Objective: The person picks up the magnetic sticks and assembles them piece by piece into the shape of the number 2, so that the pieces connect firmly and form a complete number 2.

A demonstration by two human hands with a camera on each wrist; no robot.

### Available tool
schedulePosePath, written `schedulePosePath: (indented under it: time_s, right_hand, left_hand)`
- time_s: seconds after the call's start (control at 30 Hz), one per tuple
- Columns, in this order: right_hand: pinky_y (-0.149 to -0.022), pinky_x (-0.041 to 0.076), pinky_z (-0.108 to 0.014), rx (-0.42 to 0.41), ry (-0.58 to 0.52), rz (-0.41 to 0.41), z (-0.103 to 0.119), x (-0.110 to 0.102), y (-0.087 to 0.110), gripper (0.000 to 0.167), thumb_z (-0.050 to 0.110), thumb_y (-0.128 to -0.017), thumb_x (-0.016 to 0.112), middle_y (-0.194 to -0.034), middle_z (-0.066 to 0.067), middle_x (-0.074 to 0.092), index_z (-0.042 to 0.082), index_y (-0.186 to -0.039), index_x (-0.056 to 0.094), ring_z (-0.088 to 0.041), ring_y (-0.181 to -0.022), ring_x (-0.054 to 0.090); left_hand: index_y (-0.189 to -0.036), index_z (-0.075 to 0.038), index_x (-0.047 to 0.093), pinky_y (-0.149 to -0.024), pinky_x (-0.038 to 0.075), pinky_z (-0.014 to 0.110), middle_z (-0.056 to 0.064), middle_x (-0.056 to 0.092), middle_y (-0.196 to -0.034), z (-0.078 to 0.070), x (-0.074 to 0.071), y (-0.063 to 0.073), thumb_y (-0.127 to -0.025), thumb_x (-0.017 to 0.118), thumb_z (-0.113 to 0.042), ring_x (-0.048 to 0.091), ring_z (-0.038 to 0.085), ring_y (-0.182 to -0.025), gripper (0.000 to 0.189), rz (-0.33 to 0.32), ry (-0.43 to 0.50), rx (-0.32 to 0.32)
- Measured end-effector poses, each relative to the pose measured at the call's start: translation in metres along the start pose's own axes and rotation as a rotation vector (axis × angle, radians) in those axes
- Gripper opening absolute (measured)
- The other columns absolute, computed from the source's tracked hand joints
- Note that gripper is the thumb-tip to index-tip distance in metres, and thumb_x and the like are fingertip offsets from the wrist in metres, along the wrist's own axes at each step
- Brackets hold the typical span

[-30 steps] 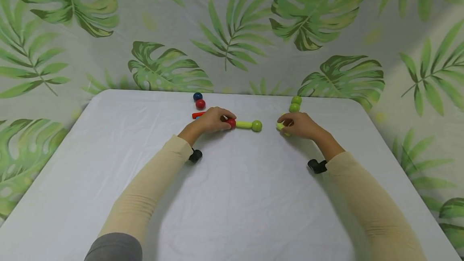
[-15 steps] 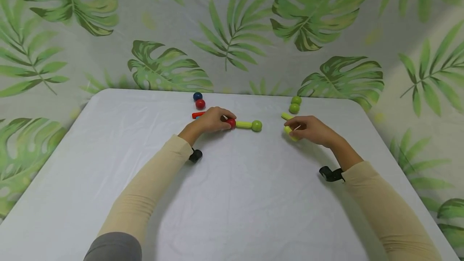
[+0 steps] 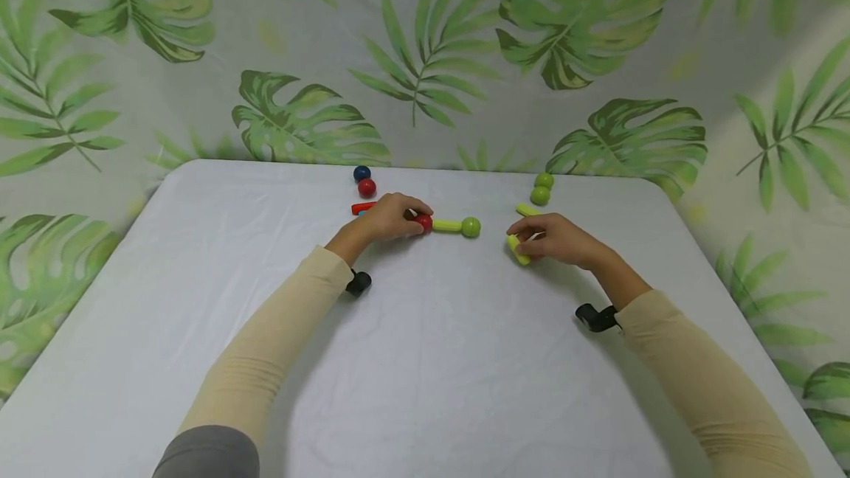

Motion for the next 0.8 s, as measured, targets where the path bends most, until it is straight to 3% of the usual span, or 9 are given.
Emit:
schedulePosePath:
  time_s: [0.5, 0.8]
  right_hand:
    - [-0.085, 0.058, -0.032, 0.098, -0.109, 0.013, 0.017, 0.019, -0.020, 0.039, 0.015, -0.094, 0.067, -0.110, -0.014, 0.063, -0.002, -0.127, 0.058, -0.014, -0.089, 0.066]
    - [-0.080, 0.059, -0.028, 0.192, -0.191, -0.007, 0.018, 0.031, -0.031, 0.037, 0.014, -0.094, 0.067, -0.101, -0.006, 0.064, -0.004, -0.124, 0.056, -0.011, -0.083, 0.065]
  left_hand:
    - [-0.130, -0.014, 0.066, -0.103, 0.049, 0.038, 0.008, 0.065, -0.133, 0.000, -0.001, -0.002, -0.093, 0.066, -0.014, 0.060, 0.024, -0.120, 0.037, 0.007, 0.009, 0.017]
    - [-0.131, -0.014, 0.065, -0.103, 0.049, 0.038, 0.008, 0.065, -0.133, 0.000, -0.001, -0.001, -0.094, 0.066, -0.015, 0.059, 0.024, -0.119, 0.037, 0.016, -0.004, 0.013]
Point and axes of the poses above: each hand's wrist, its own y-axis away from the middle knuckle, its own x-axis out of the palm, z = x × y, the point moved 4 cm from there along -y, towards the middle knuckle
